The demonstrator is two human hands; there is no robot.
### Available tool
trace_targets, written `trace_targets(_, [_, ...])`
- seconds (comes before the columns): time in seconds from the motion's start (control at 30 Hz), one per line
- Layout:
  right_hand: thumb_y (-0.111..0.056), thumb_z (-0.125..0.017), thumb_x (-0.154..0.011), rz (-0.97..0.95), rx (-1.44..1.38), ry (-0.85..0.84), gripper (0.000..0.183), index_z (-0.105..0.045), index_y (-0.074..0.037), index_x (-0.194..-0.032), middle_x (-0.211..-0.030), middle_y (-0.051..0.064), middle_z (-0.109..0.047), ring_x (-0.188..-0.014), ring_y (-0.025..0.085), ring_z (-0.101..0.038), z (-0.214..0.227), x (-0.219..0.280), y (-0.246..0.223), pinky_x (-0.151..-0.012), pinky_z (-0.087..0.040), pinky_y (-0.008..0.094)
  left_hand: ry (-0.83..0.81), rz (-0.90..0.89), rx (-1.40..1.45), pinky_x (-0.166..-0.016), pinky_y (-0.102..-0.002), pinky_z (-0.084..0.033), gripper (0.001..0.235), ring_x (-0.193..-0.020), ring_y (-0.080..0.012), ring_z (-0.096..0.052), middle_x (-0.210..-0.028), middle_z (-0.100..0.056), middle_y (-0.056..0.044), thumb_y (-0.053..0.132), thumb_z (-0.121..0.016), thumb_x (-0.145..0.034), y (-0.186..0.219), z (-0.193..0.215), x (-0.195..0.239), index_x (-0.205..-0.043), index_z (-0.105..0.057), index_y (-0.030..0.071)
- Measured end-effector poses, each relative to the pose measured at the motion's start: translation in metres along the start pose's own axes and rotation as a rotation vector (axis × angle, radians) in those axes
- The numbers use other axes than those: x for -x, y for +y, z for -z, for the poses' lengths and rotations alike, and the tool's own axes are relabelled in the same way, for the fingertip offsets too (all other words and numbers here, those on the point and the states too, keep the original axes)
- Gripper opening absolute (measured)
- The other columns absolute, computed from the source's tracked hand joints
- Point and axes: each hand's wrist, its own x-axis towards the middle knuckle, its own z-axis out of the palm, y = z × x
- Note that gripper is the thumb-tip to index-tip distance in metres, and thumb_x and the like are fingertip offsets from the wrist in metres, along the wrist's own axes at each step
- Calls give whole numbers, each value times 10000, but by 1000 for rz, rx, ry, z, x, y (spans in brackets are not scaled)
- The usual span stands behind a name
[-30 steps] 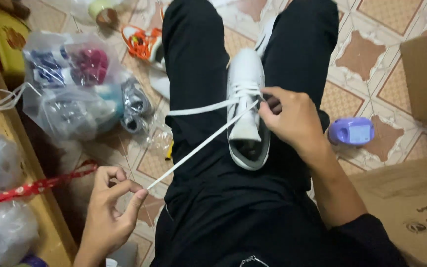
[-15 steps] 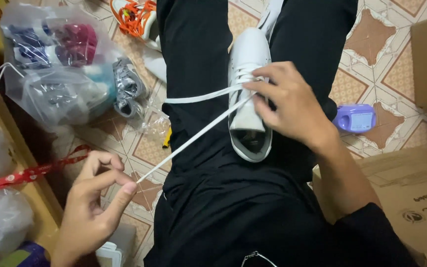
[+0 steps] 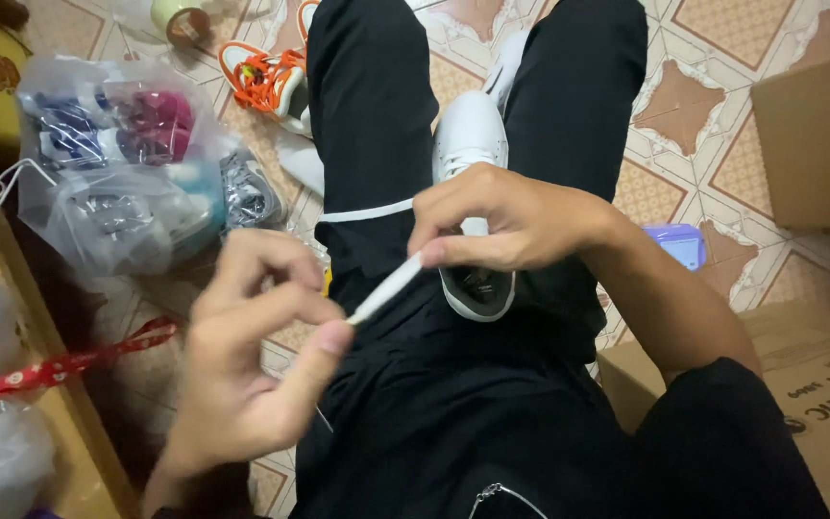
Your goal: The person sits on the floor and laces a white sneaker. They thread the white laces through the eyelets, pull them tight, and tie a knot. The person adjusts the laces and the shoe tongue throughout the process.
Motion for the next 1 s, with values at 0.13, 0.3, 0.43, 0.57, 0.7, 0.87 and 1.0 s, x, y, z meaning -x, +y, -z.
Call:
trace_targets(0.13, [-245, -690, -1239, 50, 77, 17, 270, -861, -57, -1148, -1003, 67, -826, -851, 211, -763, 7, 27, -22, -811, -585, 343, -49, -128, 84, -1074, -431, -552, 149, -1116, -286, -714, -1149, -697, -100, 271, -875, -1052, -27, -48, -14, -1027, -820, 135])
trace_targets(0.3, [-194, -714, -1182, 89, -43, 530, 225, -773, -33, -1036, -823, 36, -651, -656, 139, -566, -6, 112, -7, -646, -475, 303, -140, -8, -248, -1108, -521, -548, 576, -1324, -406, -682, -1394, -722, -148, 247, -906, -963, -113, -138, -13, -1485, -707, 105])
trace_targets(0.43, [-250, -701, -1236, 176, -51, 610, 220, -765, -84, -1106, -882, -11, -747, -632, 68, -673, -8, 164, 5, -562, -610, 214, -102, 30, -345, -1076, -549, -553, 782, -1343, -399, -683, -1451, -756, -123, 366, -939, -854, -145, -181, -11, -1568, -713, 139])
trace_targets(0.57, [-320, -720, -1266, 102, 89, 778, 254, -775, -96, -1160, -892, -12, -764, -586, 55, -584, -22, 182, -2, -571, -483, 258, 104, -115, -361, -940, -545, -596, 591, -1184, -411, -740, -1332, -782, -164, 122, -916, -816, -154, -201, -13, -1403, -857, 81])
trace_targets(0.7, [-108, -769, -1220, -272, 416, 725, 154, -866, -27, -1133, -923, 98, -789, -736, 157, -657, -25, 153, 1, -693, -522, 300, 225, -300, -382, -787, -509, -528, 429, -1001, -383, -743, -1152, -824, -151, 38, -813, -864, -151, -200, -15, -1282, -910, 36])
trace_targets(0.87, [-117, -815, -1189, -476, 501, 514, 166, -903, -17, -1091, -932, 137, -775, -718, 254, -668, -29, 95, 20, -629, -522, 392, 308, -389, -375, -762, -438, -580, 343, -929, -304, -760, -1050, -783, -58, 66, -788, -919, -163, -208, -7, -1229, -931, 99])
trace_targets(1.0, [-76, -825, -1160, -493, 583, 484, 180, -909, 14, -1028, -897, 189, -780, -737, 335, -736, -26, 86, 30, -647, -601, 455, 355, -473, -348, -824, -409, -678, 310, -948, -274, -801, -1033, -777, -36, 156, -758, -993, -173, -216, 2, -1217, -970, 131])
